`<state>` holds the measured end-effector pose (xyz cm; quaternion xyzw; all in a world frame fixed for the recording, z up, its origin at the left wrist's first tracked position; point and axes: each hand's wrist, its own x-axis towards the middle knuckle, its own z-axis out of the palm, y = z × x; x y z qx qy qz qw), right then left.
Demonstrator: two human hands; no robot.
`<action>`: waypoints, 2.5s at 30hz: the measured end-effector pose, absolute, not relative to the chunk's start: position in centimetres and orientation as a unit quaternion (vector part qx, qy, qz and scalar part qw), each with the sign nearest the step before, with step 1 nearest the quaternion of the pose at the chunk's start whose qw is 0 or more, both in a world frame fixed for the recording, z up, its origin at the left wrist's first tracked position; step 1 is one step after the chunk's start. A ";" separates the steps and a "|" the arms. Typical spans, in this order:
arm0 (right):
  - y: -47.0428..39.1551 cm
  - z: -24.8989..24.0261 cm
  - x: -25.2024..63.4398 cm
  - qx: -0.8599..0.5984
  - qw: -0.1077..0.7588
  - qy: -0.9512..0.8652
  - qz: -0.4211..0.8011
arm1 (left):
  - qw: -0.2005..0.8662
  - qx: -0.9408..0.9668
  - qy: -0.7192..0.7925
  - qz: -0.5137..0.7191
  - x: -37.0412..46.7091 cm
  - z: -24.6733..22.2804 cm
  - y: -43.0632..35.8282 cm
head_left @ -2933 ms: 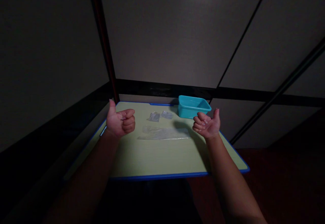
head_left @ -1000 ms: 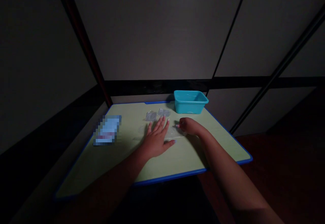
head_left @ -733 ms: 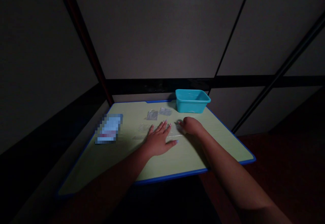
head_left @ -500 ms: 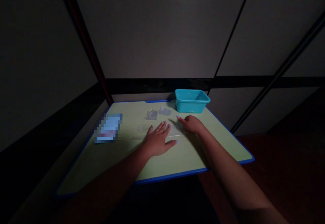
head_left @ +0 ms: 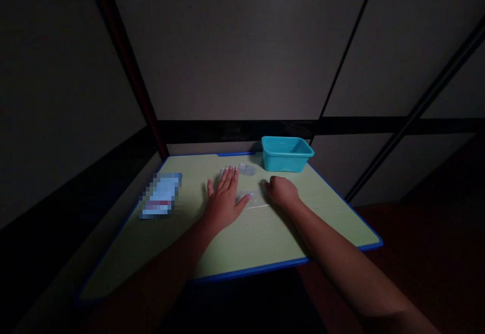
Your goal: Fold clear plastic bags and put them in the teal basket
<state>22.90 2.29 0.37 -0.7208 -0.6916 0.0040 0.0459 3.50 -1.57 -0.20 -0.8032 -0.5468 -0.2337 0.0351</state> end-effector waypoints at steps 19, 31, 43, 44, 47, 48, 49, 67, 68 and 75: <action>3.2 0.5 23.3 -0.693 0.052 -0.718 0.051 | -0.002 -0.858 -0.480 -0.182 4.2 -0.9 -2.5; 3.1 0.7 23.4 -0.678 0.073 -0.729 0.058 | 0.043 -0.833 -0.549 -0.054 4.6 -0.8 -2.8; 2.9 1.3 23.8 -0.663 0.113 -0.737 0.061 | -0.007 -0.824 -0.567 0.000 4.3 -1.6 -2.8; 2.8 1.3 23.8 -0.662 0.112 -0.738 0.063 | -0.010 -0.820 -0.572 0.003 4.2 -1.5 -2.7; 2.8 1.3 23.9 -0.665 0.111 -0.735 0.071 | -0.025 -0.807 -0.590 0.015 3.7 -1.5 -2.2; 2.9 1.3 23.9 -0.667 0.110 -0.733 0.073 | -0.029 -0.803 -0.596 0.018 3.5 -1.5 -2.0; 2.9 1.2 24.0 -0.670 0.109 -0.731 0.075 | -0.033 -0.798 -0.601 0.021 3.2 -1.4 -1.8; 3.4 0.9 24.8 -0.689 0.089 -0.711 0.107 | 0.001 -0.747 -0.664 -0.003 1.0 -1.0 -0.6; 3.3 1.0 24.8 -0.689 0.086 -0.711 0.112 | 0.007 -0.755 -0.656 -0.017 1.3 -0.7 -0.9; 2.9 1.5 24.9 -0.685 0.057 -0.717 0.117 | -0.008 -0.863 -0.505 -0.022 4.4 -0.1 -2.9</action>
